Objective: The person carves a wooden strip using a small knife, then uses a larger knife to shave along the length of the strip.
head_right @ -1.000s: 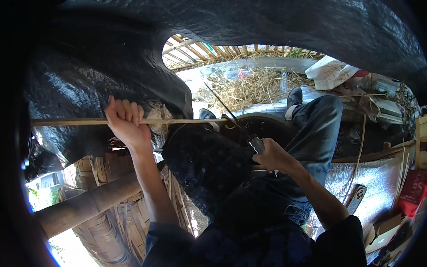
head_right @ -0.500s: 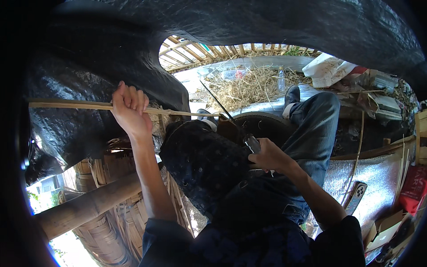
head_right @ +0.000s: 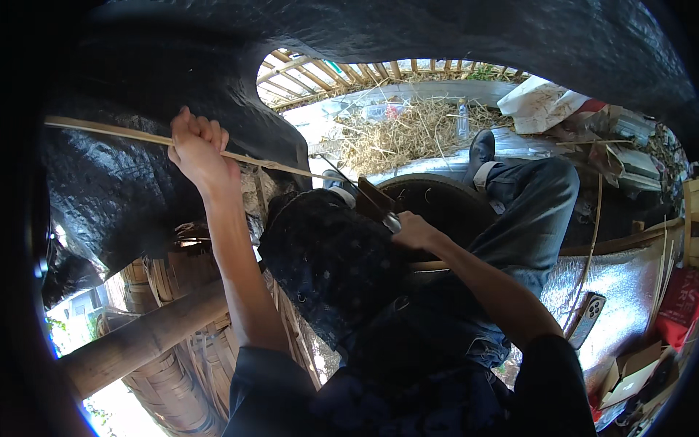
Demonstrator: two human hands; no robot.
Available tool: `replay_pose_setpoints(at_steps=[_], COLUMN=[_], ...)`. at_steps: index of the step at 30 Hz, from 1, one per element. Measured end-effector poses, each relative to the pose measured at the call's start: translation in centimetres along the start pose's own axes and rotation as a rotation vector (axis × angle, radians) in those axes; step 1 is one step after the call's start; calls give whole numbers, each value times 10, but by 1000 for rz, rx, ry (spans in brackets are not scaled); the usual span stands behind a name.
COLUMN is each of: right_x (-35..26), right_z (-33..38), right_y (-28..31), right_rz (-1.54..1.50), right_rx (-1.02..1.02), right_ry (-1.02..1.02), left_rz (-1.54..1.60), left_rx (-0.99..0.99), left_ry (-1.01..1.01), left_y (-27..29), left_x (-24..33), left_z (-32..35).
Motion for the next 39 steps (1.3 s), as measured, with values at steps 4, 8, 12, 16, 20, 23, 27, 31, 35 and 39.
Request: replay_pose_setpoints(at_steps=[4, 8, 12, 16, 20, 23, 27, 31, 35, 39], right_x=[12, -47, -85, -102, -129, -132, -127, -154, -210, -175], right_z=[-11, -13, -1, 33, 63, 84, 100, 107, 133, 110], right_y=[9, 34, 48, 55, 67, 72, 69, 80, 85, 88], right_rz=[101, -194, -290, -359, -461, -667, -692, -378, 360, -272], right_rx=[191, -317, -310, -232, -171, -17, -4, 60, 305, 27], right_ry=[222, -210, -84, -123, -229, -169, -240, 55, 631, 14], left_rz=[-40, -39, 132, 234, 276, 256, 284, 297, 294, 279], left_rx=[-17, -40, -372, -555, -677, -693, -726, -734, -719, -681], left_ry=[-3, -29, 24, -76, -14, 23, -12, -16, -34, -72], left_y=[4, 13, 3, 0, 14, 13, 9, 6, 5, 7], left_x=[-2, 4, 0, 10, 13, 16, 18, 21, 22, 18], left_z=[-3, -6, -1, 17, 26, 37, 47, 50, 50, 48])
Point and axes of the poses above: each hand's wrist, its own z-axis away from the middle knuckle, its own y-axis out of the back of the hand, x = y × z, the point moved 10 cm from there along -z, towards the middle knuckle, and after that the axes turned 3 degrees about -y, right-handed, at the moved point
